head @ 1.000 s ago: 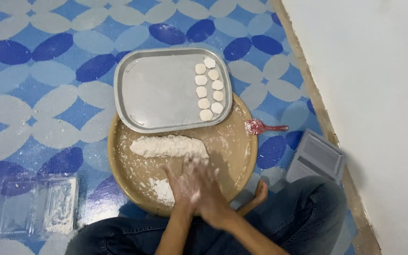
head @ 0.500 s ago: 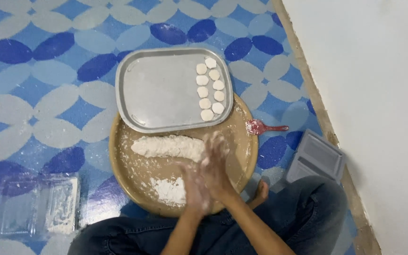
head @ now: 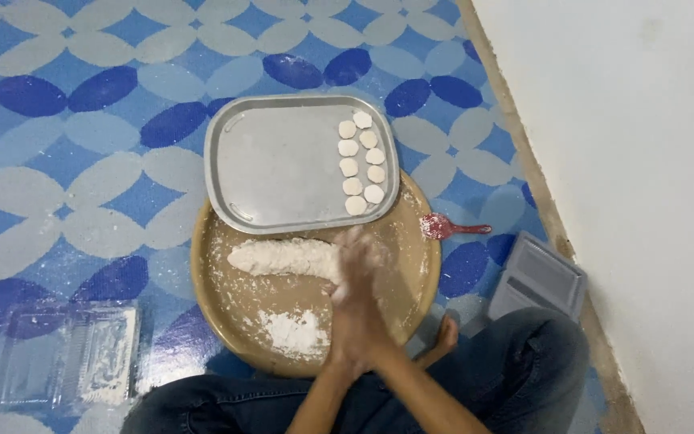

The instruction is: Forming small balls from a large mass of dough and placing them on a metal tray.

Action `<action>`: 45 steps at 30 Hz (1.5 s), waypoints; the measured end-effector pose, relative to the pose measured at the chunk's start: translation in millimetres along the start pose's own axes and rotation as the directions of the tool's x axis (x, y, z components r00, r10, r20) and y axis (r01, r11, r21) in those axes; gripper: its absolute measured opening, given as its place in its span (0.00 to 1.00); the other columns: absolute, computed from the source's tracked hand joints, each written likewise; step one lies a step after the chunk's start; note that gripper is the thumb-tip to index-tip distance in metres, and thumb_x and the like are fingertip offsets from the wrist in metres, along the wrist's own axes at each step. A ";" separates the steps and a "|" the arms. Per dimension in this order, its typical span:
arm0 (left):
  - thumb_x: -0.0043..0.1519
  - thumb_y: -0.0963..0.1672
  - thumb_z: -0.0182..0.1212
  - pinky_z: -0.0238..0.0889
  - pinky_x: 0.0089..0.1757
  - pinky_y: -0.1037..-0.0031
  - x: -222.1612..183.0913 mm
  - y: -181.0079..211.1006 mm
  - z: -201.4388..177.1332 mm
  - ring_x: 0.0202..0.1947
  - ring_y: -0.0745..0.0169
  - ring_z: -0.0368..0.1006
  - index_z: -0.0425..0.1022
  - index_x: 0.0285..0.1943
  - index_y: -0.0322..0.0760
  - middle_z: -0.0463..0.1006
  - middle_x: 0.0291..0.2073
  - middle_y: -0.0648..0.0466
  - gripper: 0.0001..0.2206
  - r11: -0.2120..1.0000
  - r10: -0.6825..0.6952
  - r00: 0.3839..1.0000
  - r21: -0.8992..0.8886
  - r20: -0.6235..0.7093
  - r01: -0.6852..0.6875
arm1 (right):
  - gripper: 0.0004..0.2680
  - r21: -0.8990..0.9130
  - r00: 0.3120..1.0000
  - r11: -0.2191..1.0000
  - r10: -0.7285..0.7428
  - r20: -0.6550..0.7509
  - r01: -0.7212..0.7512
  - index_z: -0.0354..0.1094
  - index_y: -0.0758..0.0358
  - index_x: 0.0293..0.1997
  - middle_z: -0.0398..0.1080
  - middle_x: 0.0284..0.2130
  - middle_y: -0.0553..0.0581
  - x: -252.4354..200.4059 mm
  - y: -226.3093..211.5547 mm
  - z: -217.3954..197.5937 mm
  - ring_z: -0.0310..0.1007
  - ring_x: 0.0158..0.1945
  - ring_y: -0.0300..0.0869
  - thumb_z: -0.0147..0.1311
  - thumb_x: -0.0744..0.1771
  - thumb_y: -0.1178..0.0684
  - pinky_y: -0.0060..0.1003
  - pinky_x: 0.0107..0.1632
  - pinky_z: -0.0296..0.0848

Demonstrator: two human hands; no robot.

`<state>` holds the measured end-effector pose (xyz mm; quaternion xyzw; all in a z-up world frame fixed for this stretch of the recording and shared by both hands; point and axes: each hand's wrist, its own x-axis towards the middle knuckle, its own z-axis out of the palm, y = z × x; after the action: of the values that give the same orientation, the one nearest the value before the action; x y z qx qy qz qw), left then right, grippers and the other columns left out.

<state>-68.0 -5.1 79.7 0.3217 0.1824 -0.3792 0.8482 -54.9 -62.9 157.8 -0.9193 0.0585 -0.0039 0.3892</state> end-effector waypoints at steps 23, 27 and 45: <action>0.47 0.70 0.34 0.49 0.63 0.57 -1.4 14.7 16.4 0.72 0.44 0.55 0.48 0.80 0.45 0.56 0.76 0.44 0.53 0.937 -0.172 0.985 -0.311 -0.014 0.159 | 0.29 0.113 0.975 0.989 -0.073 -0.211 0.099 0.35 0.54 0.77 0.28 0.77 0.64 28.4 57.3 10.4 0.23 0.79 0.59 0.35 0.63 0.56 0.57 0.74 0.29; 0.54 0.67 0.27 0.43 0.67 0.65 13.6 9.9 1.8 0.75 0.53 0.50 0.49 0.79 0.42 0.53 0.77 0.50 0.47 0.996 -0.002 1.000 -0.094 -0.004 0.002 | 0.27 -0.015 0.969 0.983 -0.183 -0.168 0.183 0.23 0.53 0.77 0.15 0.76 0.56 1.3 14.1 15.0 0.10 0.77 0.52 0.03 0.70 0.31 0.55 0.75 0.14; 0.53 0.66 0.17 0.45 0.66 0.41 -3.3 34.8 26.2 0.74 0.35 0.45 0.46 0.78 0.47 0.47 0.77 0.42 0.46 0.982 0.128 0.985 0.152 -0.114 -0.110 | 0.31 0.491 0.997 0.868 0.040 0.065 -0.067 0.31 0.51 0.77 0.25 0.77 0.52 -12.2 45.9 21.2 0.16 0.79 0.50 0.11 0.66 0.26 0.59 0.73 0.20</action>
<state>-41.9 -3.6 114.7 0.4159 0.1868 -0.3193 0.8308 -70.7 -78.0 110.5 -0.7875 0.0709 0.0163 0.6121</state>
